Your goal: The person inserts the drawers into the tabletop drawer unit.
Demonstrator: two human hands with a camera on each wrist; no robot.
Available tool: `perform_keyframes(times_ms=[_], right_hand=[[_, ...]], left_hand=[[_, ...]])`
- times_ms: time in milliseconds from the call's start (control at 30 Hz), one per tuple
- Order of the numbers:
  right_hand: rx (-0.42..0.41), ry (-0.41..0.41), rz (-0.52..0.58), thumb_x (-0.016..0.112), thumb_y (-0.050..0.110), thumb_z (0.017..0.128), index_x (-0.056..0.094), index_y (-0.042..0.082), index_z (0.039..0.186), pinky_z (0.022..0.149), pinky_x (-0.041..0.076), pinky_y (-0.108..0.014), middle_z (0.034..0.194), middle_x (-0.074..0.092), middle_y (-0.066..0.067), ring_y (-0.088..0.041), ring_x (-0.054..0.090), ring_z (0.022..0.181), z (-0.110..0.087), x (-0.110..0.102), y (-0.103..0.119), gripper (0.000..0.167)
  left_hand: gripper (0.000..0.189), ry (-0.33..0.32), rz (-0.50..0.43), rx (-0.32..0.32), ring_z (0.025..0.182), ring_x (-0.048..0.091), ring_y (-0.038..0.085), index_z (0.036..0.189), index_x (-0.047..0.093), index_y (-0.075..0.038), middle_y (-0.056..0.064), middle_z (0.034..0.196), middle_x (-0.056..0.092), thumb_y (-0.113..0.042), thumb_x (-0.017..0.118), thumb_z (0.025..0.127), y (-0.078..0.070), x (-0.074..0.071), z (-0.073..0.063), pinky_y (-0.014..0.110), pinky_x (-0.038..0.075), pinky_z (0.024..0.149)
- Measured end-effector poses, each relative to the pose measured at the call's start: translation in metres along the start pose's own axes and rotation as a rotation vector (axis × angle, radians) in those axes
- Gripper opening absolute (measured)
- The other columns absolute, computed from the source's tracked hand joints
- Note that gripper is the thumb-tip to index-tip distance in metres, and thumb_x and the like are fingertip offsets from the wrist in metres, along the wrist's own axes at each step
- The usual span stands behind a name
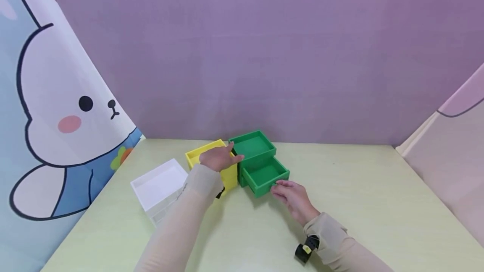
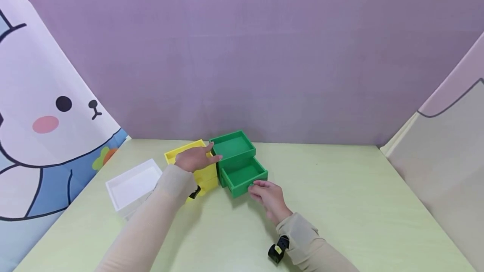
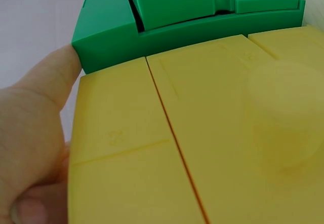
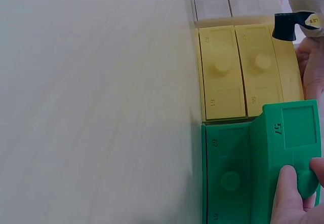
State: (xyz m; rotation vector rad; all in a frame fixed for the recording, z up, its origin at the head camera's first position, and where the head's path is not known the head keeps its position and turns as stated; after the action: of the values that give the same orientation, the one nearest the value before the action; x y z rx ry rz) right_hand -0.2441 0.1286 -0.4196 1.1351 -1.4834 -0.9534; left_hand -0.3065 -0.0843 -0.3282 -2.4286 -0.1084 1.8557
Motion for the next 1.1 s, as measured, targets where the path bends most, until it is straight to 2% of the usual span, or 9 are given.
perform_keyframes(times_ms=[200, 500, 833, 1100], right_hand=[[0.001, -0.005, 0.016, 0.056, -0.011, 0.085, 0.054, -0.015, 0.107, 0.078, 0.054, -0.024, 0.085, 0.066, -0.008, -0.013, 0.066, 0.079, -0.0005, 0.0022, -0.0002, 0.022], [0.002, -0.014, 0.049, 0.054, -0.013, 0.085, 0.053, -0.016, 0.108, 0.078, 0.054, -0.024, 0.084, 0.065, -0.008, -0.012, 0.066, 0.077, -0.0028, 0.0097, -0.0018, 0.024], [-0.01, -0.054, 0.085, 0.056, -0.014, 0.084, 0.057, -0.009, 0.098, 0.078, 0.054, -0.025, 0.081, 0.065, -0.007, -0.012, 0.066, 0.075, -0.0051, 0.0032, -0.0015, 0.015], [-0.027, -0.054, 0.061, 0.058, -0.011, 0.084, 0.056, -0.011, 0.101, 0.077, 0.054, -0.023, 0.083, 0.065, -0.007, -0.012, 0.066, 0.077, -0.0053, 0.0012, -0.0037, 0.017]], left_hand=[[0.075, 0.008, 0.005, -0.013, 0.044, 0.018, 0.011, 0.153, 0.017, -0.036, -0.002, 0.05, 0.034, -0.071, 0.037, 0.089, 0.0009, 0.0001, -0.0015, 0.027, 0.019, 0.048], [0.075, 0.003, -0.003, -0.007, 0.046, 0.024, 0.012, 0.153, 0.019, -0.035, -0.001, 0.051, 0.039, -0.07, 0.038, 0.09, 0.0007, -0.0006, 0.0001, 0.027, 0.022, 0.05], [0.075, 0.002, -0.013, -0.001, 0.045, 0.02, 0.011, 0.153, 0.018, -0.036, -0.002, 0.05, 0.038, -0.07, 0.038, 0.09, 0.0001, 0.0021, 0.0042, 0.028, 0.02, 0.049], [0.075, -0.002, -0.006, -0.006, 0.045, 0.02, 0.011, 0.153, 0.018, -0.036, -0.002, 0.05, 0.036, -0.071, 0.038, 0.09, -0.0014, 0.0037, 0.0062, 0.027, 0.02, 0.049]])
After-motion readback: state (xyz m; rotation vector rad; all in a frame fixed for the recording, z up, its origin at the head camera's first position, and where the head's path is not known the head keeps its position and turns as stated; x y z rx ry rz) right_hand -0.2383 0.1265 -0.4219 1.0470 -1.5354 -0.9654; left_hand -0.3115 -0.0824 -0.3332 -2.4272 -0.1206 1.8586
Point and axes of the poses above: each hand's wrist, its own z-axis towards the middle knuckle, its own x-axis out of the palm, y = z × x, the point moved 3 cm from there along z, towards the middle knuckle
